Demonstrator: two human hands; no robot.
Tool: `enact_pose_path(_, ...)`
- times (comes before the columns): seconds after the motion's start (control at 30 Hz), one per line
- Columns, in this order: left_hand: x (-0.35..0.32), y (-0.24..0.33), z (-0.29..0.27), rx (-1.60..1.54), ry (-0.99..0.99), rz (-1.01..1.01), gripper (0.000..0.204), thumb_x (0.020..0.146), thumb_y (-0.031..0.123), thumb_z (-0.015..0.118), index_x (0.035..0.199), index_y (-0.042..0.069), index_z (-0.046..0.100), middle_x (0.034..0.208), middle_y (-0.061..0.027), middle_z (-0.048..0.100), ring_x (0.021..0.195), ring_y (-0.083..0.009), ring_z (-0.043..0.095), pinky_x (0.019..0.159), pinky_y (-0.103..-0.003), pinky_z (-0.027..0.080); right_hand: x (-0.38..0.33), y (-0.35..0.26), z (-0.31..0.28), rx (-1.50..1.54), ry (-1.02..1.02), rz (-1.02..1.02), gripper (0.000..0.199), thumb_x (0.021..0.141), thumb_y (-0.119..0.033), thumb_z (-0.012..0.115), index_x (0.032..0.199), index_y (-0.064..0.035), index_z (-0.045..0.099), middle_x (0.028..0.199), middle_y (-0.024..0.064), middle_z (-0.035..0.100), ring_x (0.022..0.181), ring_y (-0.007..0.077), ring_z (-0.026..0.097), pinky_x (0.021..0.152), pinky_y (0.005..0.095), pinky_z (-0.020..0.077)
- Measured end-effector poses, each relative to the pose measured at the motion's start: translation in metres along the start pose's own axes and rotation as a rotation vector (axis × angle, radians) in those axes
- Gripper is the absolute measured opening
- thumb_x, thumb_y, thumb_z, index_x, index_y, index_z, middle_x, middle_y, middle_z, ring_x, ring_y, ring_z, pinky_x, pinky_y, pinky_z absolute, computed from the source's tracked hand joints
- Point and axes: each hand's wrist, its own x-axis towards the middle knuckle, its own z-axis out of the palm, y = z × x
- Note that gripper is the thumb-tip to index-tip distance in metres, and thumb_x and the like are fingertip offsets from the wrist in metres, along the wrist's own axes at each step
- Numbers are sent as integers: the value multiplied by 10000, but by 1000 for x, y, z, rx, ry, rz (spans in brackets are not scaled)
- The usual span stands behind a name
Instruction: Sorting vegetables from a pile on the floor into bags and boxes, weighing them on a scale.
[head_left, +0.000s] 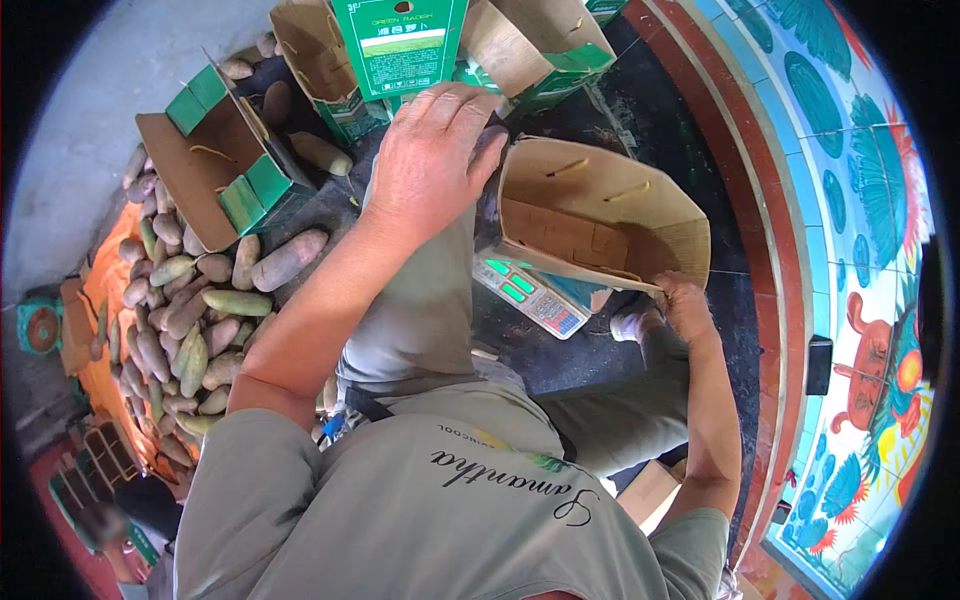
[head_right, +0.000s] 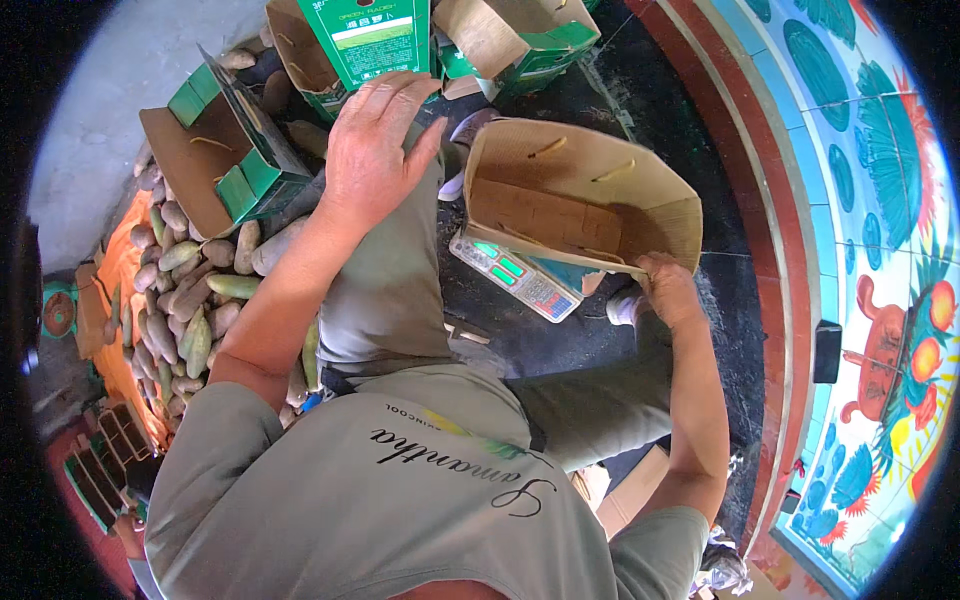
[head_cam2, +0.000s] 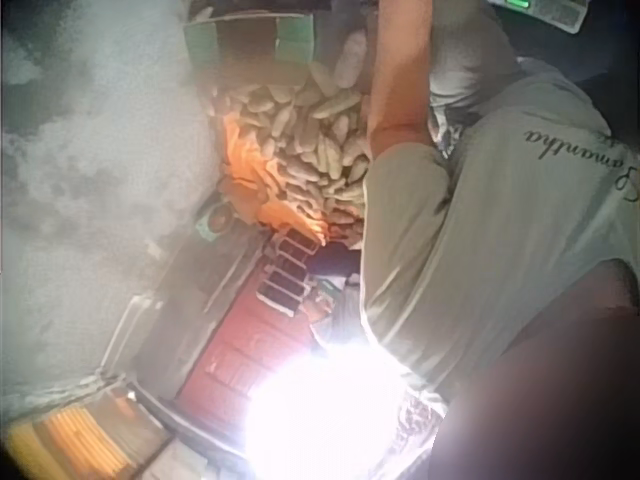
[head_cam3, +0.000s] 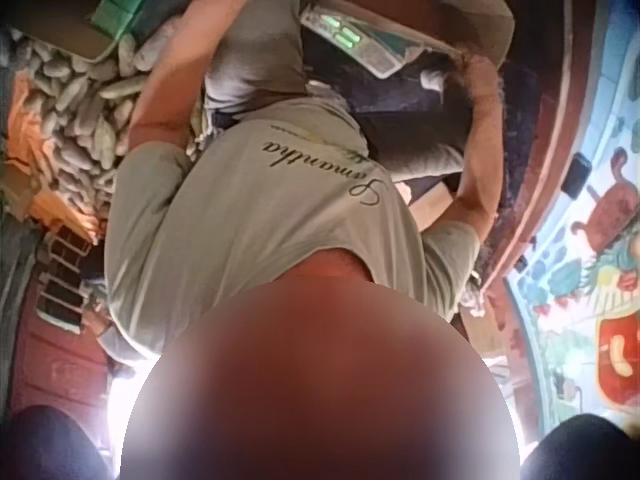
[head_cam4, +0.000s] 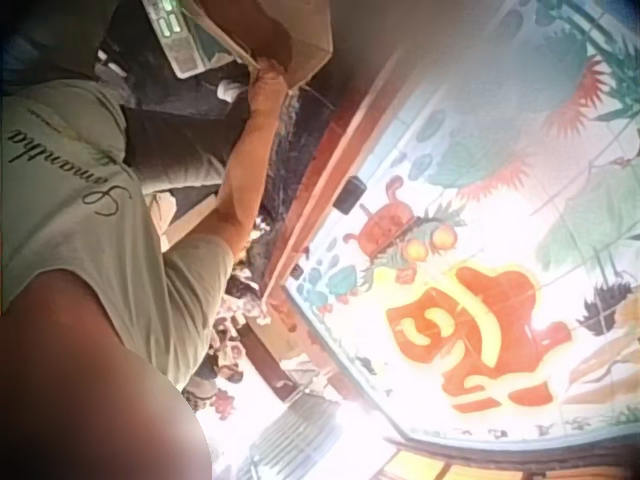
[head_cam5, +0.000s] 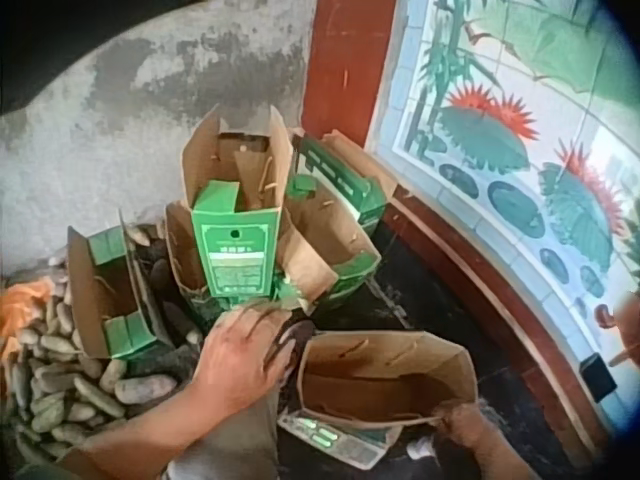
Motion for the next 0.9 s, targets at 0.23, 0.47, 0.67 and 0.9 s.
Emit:
enact_pose_path(0.23,2,10,3,64,-63,-1,314,707,121,656,997,31,573,1005,-126,583,948,-288,549,843,-376,432,-5,-7,-10,-210,-3,-1,181,703,-33,561,875,-74,597,818,117,581,815,302,579,700,395,471)
enact_pose_path(0.47,-1,16,7,74,-36,10,320,696,125,664,988,28,576,982,-121,589,938,-287,554,828,-369,437,-12,5,1,-374,-74,77,129,739,-123,564,850,-65,595,760,137,592,718,316,598,646,413,477)
enact_pose_path(0.67,-5,22,13,-10,12,-19,313,696,156,658,973,37,576,978,-118,586,937,-284,556,816,-379,445,-3,-25,-2,-436,-276,114,211,732,-179,593,911,-70,617,776,162,617,757,314,607,671,406,485)
enact_pose_path(0.9,-8,31,16,-69,34,-50,302,705,182,648,968,49,583,967,-99,576,965,-263,546,835,-370,440,2,-15,10,-410,-260,96,220,737,-201,600,913,-71,623,787,148,625,768,307,609,682,412,482)
